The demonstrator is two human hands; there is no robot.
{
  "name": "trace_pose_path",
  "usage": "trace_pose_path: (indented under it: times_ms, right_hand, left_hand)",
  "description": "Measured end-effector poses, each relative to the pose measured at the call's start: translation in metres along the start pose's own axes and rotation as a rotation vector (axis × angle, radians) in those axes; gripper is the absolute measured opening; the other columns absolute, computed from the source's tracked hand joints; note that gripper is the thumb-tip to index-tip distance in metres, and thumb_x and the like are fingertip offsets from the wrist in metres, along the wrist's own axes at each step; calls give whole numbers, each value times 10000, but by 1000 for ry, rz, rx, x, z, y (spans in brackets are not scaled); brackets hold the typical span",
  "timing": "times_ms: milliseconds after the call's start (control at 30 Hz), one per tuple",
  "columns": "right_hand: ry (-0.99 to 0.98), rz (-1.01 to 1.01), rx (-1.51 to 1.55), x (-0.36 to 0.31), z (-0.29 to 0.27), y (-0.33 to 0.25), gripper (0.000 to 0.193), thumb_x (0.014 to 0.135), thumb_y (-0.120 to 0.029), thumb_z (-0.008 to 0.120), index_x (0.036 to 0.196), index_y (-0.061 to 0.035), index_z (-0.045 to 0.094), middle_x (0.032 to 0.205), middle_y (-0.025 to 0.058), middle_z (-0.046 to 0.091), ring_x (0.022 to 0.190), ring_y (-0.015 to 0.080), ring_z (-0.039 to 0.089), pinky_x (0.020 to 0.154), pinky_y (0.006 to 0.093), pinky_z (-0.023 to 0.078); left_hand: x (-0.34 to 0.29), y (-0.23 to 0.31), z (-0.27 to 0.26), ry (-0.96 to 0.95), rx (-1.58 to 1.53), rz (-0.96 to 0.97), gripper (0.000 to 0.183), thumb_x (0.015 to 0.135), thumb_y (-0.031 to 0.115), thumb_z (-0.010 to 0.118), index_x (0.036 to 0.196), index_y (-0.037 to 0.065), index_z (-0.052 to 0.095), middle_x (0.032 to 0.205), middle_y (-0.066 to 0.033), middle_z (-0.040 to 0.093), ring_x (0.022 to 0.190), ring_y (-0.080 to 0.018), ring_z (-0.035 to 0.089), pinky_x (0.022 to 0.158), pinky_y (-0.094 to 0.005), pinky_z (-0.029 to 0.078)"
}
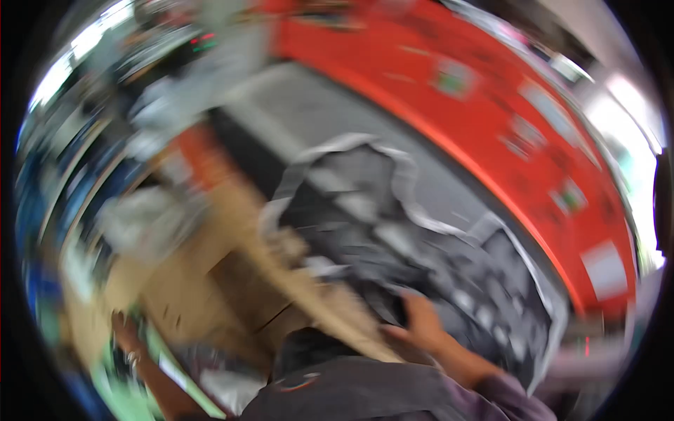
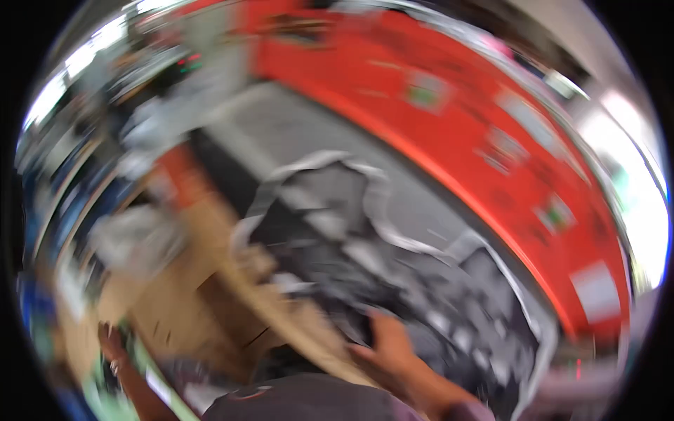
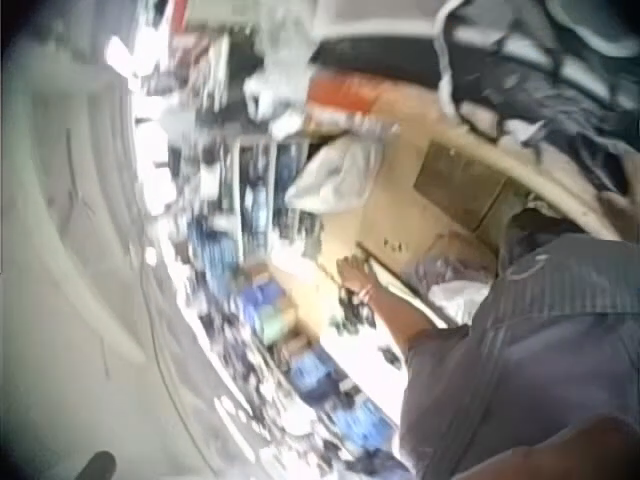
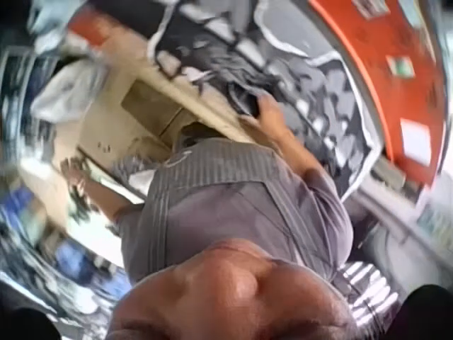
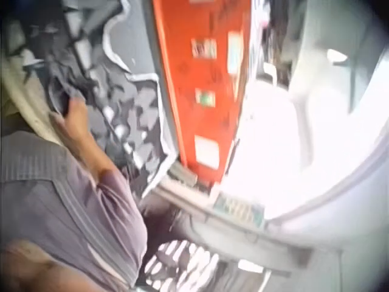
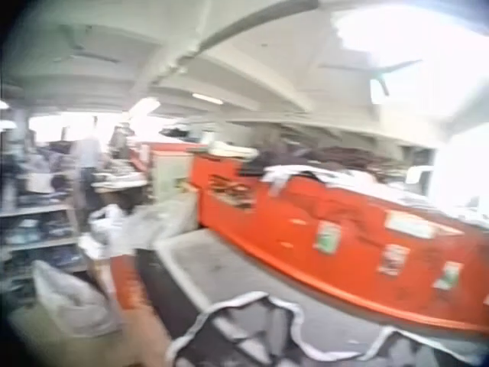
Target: Using a hydraulic press machine and metal dies to cut shoe components from leather sheets.
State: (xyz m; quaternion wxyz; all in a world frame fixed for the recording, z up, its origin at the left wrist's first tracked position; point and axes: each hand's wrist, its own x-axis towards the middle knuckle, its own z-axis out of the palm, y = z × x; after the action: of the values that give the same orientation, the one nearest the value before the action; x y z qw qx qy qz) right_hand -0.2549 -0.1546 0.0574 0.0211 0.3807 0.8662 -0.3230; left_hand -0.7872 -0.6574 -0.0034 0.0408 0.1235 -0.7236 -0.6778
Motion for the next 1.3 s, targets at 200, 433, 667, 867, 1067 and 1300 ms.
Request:
trace_pose_path:
  times_ms: [200,433,667,867,1067,1300]
  right_hand:
    - [189,157,116,-69,-32,66,758,713,-465,710,1238,38,496,1204,227,530,1142,372,476,970,452,374]
    - [815,543,24,-313,-60,170,776,633,-395,814,1250,-28,520,1174,166,567,1108,339,499,953,433,372]
    - [952,754,-45,-458,-85,255,758,594,-345,841,1210,-12,551,1128,181,581,1080,354,503,955,408,406]
    - [870,619,-130,-430,-137,341,758,599,-409,807,1213,-34,567,1161,150,589,1088,327,523,921,396,448]
    - [733,702,-54,-395,-148,388,800,596,-372,821,1259,-27,536,1204,171,570,1136,338,499,961,406,424]
    - [929,595,304,-445,-122,423,773,659,-225,812,1343,-90,479,1265,143,549,1196,328,466,1030,394,345]
  left_hand:
    - [-248,76,459,-1126,200,431,434,960,304,535,1279,12,498,1194,-118,579,1046,-191,567,949,-302,427]
    - [-791,42,522,-2409,-79,748,225,862,147,634,1051,23,624,942,-66,638,876,-145,598,791,-276,476]
    - [-981,-33,411,-2503,27,1149,334,828,161,611,1139,40,603,1051,-152,645,1026,-329,587,952,-437,402]
    - [-1010,-64,390,-2195,-20,1255,746,807,124,636,1419,-35,241,1216,-172,592,1149,-350,517,1034,-419,339]
    - [-1011,-59,380,-2133,5,1177,880,795,112,653,1432,-96,83,1259,-174,573,1181,-393,475,1047,-420,321]
    - [-1012,-60,390,-2132,54,1314,854,829,149,601,1441,-87,54,1321,-154,538,1219,-368,475,1078,-444,290]
